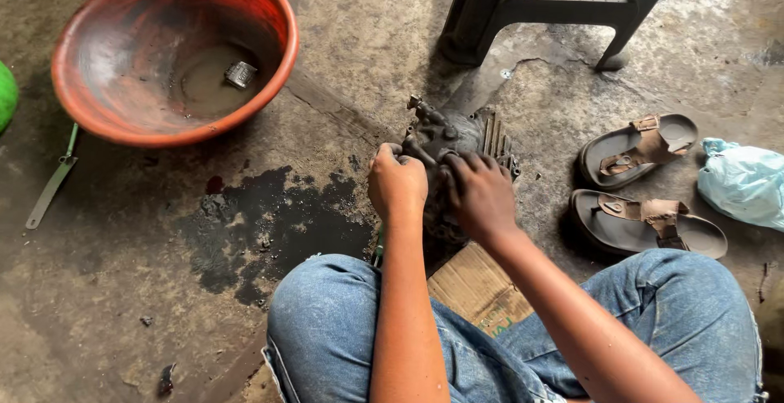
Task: The person sits on the floor and wipes a disassembled engine casing with a cloth. They rotate the part to clean different sides and crevices, removing visible grime and oil from the metal surface.
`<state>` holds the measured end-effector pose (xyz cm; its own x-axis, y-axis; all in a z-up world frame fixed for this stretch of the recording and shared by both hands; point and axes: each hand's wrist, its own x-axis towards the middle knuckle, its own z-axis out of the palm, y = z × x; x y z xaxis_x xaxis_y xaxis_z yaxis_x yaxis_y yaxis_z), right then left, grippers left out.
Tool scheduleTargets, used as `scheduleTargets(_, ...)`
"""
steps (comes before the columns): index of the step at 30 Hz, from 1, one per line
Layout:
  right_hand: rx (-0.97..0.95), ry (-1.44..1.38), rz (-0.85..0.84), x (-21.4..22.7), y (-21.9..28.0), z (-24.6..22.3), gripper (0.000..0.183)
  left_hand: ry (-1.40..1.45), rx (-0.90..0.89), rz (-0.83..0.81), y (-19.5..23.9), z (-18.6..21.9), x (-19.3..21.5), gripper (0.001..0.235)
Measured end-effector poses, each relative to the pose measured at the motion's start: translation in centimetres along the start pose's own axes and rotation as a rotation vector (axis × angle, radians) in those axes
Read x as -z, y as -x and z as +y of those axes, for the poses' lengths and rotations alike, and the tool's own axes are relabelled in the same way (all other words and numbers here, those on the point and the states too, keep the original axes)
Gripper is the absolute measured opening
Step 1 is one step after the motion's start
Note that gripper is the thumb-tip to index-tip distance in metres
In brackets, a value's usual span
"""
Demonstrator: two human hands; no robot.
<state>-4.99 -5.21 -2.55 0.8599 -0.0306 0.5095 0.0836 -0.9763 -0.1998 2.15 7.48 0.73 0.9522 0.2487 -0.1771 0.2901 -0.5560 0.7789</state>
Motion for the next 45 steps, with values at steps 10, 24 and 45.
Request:
scheduleTargets(10,-1.145,-1.276,0.07,-8.7,-2.3,12.2,0.027,0.046,-0.046,0.036,0.8,-1.0,0.4,0.023)
scheduleTargets(24,-0.73,-0.375,-0.289,-5.6,-3.4,5.4,0.029,0.08,-0.114,0.09,0.0,-0.9,-0.2,0.017)
scheduleTargets(45,-0.463,-0.394,-0.025,-4.0,-5.5,16.2,0.038,-0.561,-0.642,-0.069,7.3,1.0,-6.4,0.085)
